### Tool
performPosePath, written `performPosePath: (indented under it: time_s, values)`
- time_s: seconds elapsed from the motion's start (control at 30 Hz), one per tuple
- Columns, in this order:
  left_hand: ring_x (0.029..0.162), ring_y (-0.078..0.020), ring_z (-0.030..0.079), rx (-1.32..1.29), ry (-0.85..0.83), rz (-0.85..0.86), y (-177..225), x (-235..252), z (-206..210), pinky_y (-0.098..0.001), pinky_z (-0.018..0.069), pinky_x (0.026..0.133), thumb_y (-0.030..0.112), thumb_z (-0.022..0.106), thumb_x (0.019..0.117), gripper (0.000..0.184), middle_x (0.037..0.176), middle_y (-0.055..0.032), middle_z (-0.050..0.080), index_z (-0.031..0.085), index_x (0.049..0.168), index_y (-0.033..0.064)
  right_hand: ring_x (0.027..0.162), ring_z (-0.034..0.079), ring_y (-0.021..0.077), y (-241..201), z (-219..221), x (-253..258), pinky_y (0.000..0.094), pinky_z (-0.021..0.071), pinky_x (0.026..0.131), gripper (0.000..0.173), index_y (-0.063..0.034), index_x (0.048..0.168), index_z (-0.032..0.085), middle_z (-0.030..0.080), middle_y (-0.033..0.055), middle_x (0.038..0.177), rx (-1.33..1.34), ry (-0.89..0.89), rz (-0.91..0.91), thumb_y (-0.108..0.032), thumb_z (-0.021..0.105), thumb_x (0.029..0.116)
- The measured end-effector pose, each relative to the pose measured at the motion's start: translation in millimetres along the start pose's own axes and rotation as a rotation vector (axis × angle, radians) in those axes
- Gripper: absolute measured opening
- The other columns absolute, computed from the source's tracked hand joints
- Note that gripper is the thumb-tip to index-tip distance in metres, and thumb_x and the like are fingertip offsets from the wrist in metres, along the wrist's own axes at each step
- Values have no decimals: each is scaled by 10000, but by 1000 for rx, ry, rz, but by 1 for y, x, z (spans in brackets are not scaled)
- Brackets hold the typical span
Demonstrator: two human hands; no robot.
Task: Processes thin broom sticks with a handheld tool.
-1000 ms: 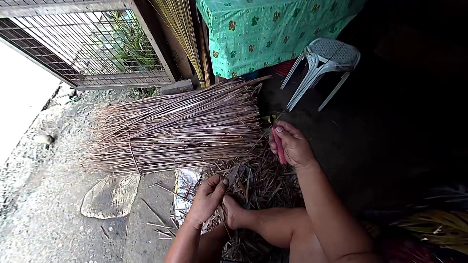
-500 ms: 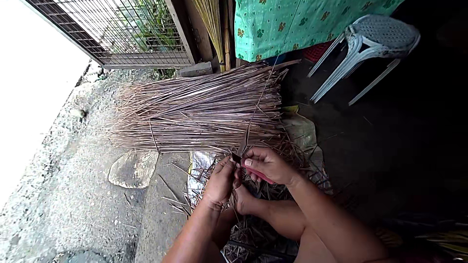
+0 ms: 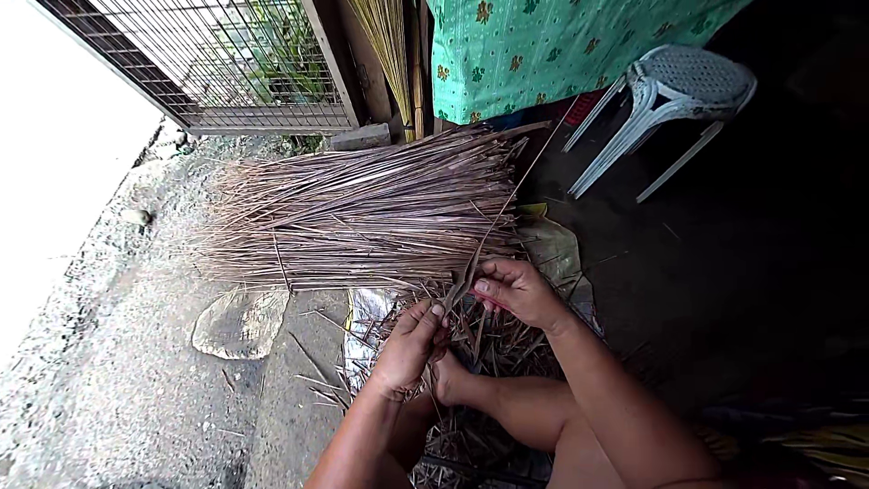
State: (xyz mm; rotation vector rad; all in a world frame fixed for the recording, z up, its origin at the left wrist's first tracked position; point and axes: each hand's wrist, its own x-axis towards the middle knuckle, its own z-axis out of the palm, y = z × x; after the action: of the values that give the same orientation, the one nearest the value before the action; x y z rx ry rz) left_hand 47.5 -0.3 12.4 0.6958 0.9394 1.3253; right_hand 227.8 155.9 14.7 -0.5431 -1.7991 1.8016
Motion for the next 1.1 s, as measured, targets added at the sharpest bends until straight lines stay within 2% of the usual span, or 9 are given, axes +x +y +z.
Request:
performPosePath:
  time_s: [0.13, 0.33, 0.4, 0.5, 0.57, 0.8, 0.87, 0.97, 1.1]
  values:
    - [481, -49, 450, 219, 41, 100, -2, 2, -3, -200, 406, 456, 231, 397, 1107, 278, 641, 41, 499, 569, 947, 83, 620, 632, 72, -3, 1, 0, 225, 560, 573, 153, -16, 1080, 694, 701, 25, 812, -170, 165, -76, -132, 633, 1000]
    - [498, -75, 493, 220, 3, 109, -4, 0, -2, -224, 449, 475, 233, 404, 1110, 289, 652, 17, 530, 579, 949, 68, 621, 644, 135, -7, -16, 4, 290, 593, 566, 285, -72, 1288, 654, 682, 54, 854, -122, 392, -132, -206, 545, 1061]
    - [476, -64, 480, 111, -17, 80, -4, -1, 0, -211, 435, 458, 244, 379, 1109, 310, 636, 24, 522, 571, 932, 78, 609, 643, 135, -11, -16, -1, 294, 591, 562, 317, -88, 1339, 633, 683, 57, 832, -83, 262, -85, -202, 532, 1061]
    - [455, -41, 475, -194, -79, -62, 1, -2, 3, -190, 430, 439, 283, 379, 1092, 324, 612, 52, 493, 580, 902, 115, 643, 643, 86, -8, -3, -4, 253, 572, 582, 293, -13, 1238, 667, 701, 27, 840, -43, -35, -16, -218, 556, 1060]
    - [451, -32, 470, -322, -127, -157, 3, -5, 0, -179, 430, 432, 290, 395, 1087, 310, 615, 65, 476, 577, 894, 132, 654, 639, 60, -5, 2, -3, 227, 566, 596, 290, 9, 1205, 680, 700, 9, 838, -11, -82, -36, -213, 562, 1061]
    - [439, -26, 466, -345, -200, -210, 4, -9, 0, -175, 424, 419, 319, 511, 1060, 275, 607, 71, 469, 598, 878, 132, 609, 631, 108, -14, -32, -1, 265, 576, 566, 265, -104, 1255, 679, 680, 36, 808, 51, 296, -143, -198, 520, 1065]
    - [442, -25, 469, -259, -167, -155, 3, -8, 3, -176, 421, 422, 322, 519, 1064, 289, 598, 65, 476, 607, 877, 120, 604, 630, 125, -17, -39, -5, 276, 578, 554, 277, -121, 1291, 654, 671, 50, 819, 46, 288, -130, -220, 516, 1072]
    - [452, -39, 465, 49, -70, 21, 1, -4, 9, -189, 405, 429, 263, 470, 1088, 292, 607, 37, 513, 606, 894, 93, 613, 635, 99, -26, -25, -10, 255, 568, 556, 277, -43, 1229, 677, 696, 40, 834, -42, 54, -3, -225, 570, 1049]
    - [500, -93, 556, 432, 45, 195, -2, -1, 16, -250, 508, 466, 189, 427, 1100, 285, 667, -3, 590, 603, 937, 35, 599, 613, 68, -33, -9, -11, 221, 540, 549, 271, -25, 1199, 696, 691, 19, 816, -154, 17, 109, -206, 559, 1051]
